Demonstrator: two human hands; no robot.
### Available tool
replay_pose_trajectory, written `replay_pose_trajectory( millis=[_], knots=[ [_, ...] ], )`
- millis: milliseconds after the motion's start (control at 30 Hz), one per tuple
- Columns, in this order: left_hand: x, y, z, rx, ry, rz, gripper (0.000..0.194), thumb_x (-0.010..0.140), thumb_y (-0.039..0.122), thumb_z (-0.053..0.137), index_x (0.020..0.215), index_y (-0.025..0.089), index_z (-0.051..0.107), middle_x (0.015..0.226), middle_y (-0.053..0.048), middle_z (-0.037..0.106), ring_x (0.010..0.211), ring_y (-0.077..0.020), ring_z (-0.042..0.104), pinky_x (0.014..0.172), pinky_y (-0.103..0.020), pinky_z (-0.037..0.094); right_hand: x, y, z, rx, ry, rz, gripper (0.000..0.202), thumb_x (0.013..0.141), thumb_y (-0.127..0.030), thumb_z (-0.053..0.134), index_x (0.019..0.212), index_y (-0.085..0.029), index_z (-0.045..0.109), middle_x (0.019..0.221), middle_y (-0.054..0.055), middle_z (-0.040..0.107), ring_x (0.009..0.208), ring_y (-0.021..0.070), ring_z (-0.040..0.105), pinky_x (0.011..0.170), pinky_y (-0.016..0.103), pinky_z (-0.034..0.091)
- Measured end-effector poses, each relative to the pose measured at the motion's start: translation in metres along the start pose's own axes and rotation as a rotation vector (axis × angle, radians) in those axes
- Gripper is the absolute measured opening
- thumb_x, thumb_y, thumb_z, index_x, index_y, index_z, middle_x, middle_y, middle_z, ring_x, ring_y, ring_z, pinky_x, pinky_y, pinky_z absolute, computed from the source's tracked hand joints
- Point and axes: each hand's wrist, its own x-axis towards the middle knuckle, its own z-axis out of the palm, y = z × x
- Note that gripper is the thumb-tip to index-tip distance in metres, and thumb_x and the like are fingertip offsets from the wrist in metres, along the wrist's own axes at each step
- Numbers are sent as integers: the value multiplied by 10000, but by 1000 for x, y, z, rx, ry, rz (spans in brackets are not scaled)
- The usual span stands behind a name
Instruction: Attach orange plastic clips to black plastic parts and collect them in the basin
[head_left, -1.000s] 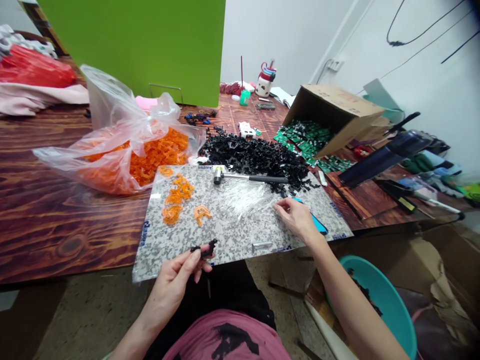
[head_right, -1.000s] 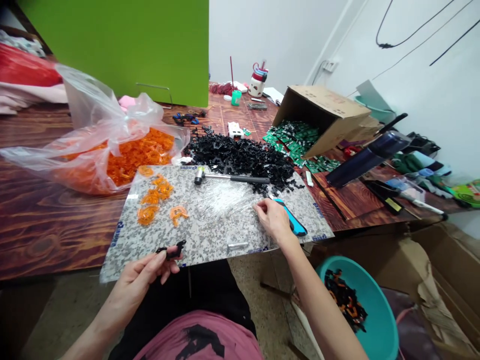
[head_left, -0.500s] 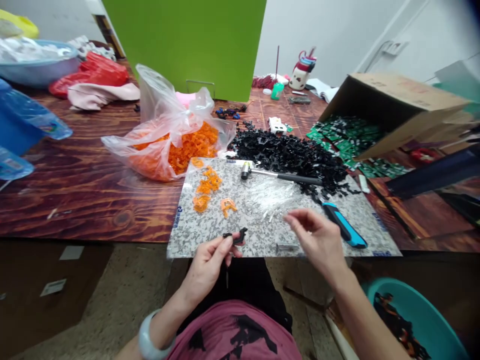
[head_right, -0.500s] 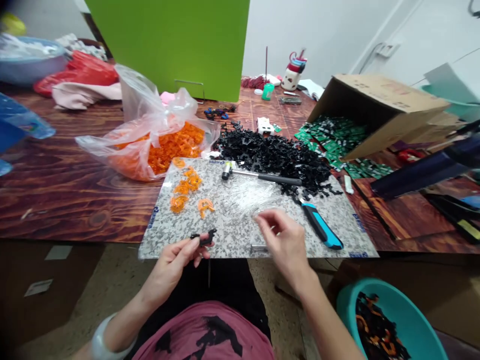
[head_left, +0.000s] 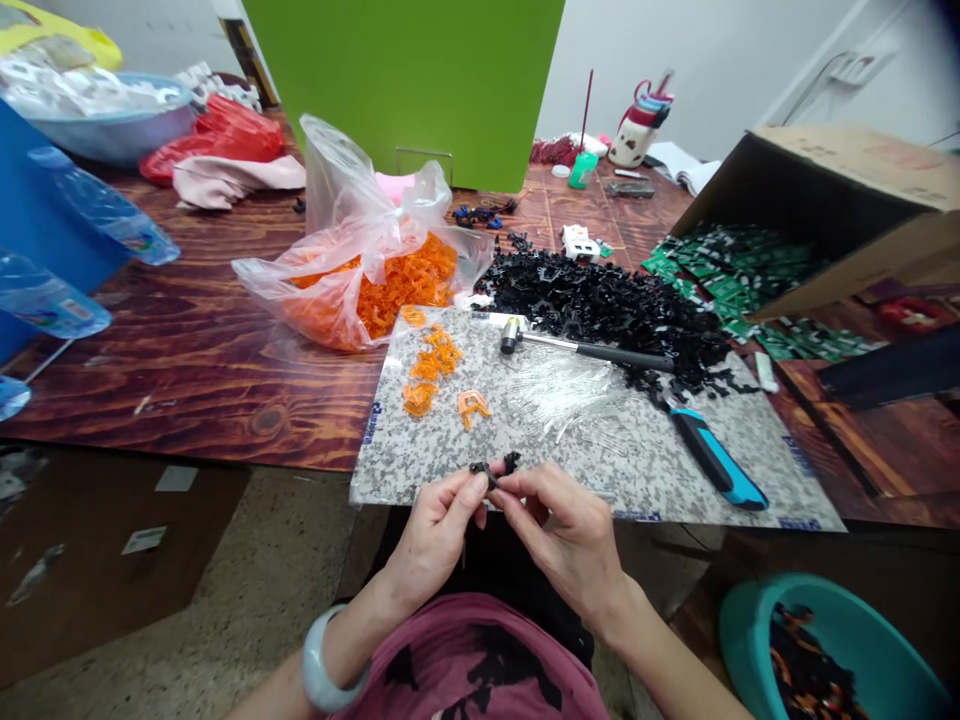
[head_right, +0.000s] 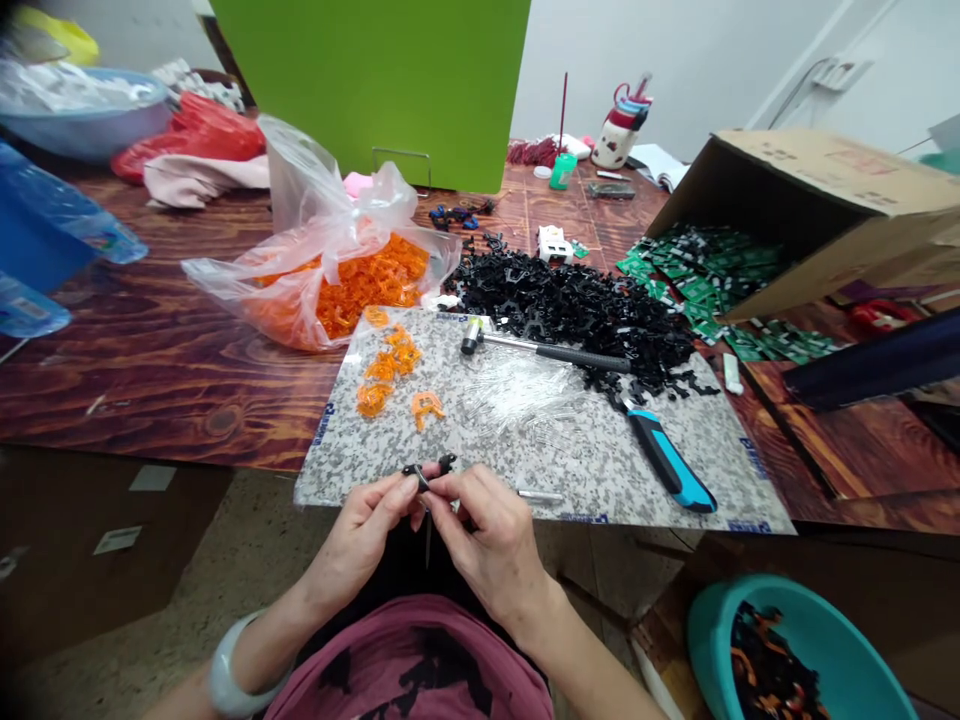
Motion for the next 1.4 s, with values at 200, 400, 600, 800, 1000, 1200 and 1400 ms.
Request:
replay_pose_trajectory(
  millis=[200,400,600,800,1000,1200,1400],
  knots=[
    [-1,4,2,-6,11,4,373,888,375,402,582,173,469,598,14,450,592,-129,396,609,-264,326,0,1,2,-49,0,-21,80,829,-86,594,829,-161,621,665,7,583,556,96,523,537,201,432],
    [0,5,2,26,11,54,378,896,351,395,582,167,493,606,14,458,595,-126,412,607,-253,335,-3,2,3,-63,-14,-26,92,837,-92,577,842,-170,625,679,9,586,588,106,549,547,206,432],
    [-2,6,5,14,41,22,360,876,360,474,583,157,522,587,23,440,577,-116,421,577,-234,352,-3,-2,2,-69,-29,26,116,863,-132,538,810,-183,628,651,10,575,554,109,533,530,220,427],
    [-1,12,8,24,119,67,361,858,317,505,537,153,538,552,29,437,549,-109,437,586,-227,382,0,-5,4,-56,-12,27,111,866,-151,536,818,-187,629,647,12,598,550,109,537,530,220,439],
    [2,11,9,31,178,82,349,862,312,501,561,154,580,571,14,495,612,-135,510,576,-224,388,-1,-5,2,39,-40,124,82,852,-140,541,864,-184,609,707,6,626,545,94,537,529,209,452],
    [3,7,7,125,178,115,329,879,304,493,619,144,617,593,8,553,585,-125,500,592,-221,405,1,-3,-1,130,-62,279,43,846,-209,575,870,-184,601,728,11,660,565,104,585,540,207,486],
    [0,3,3,233,142,122,301,901,312,463,706,150,623,615,9,523,602,-131,491,584,-226,388,5,-3,-5,117,-111,312,29,827,-201,588,849,-185,598,691,4,654,523,97,561,489,195,451]
  ],
)
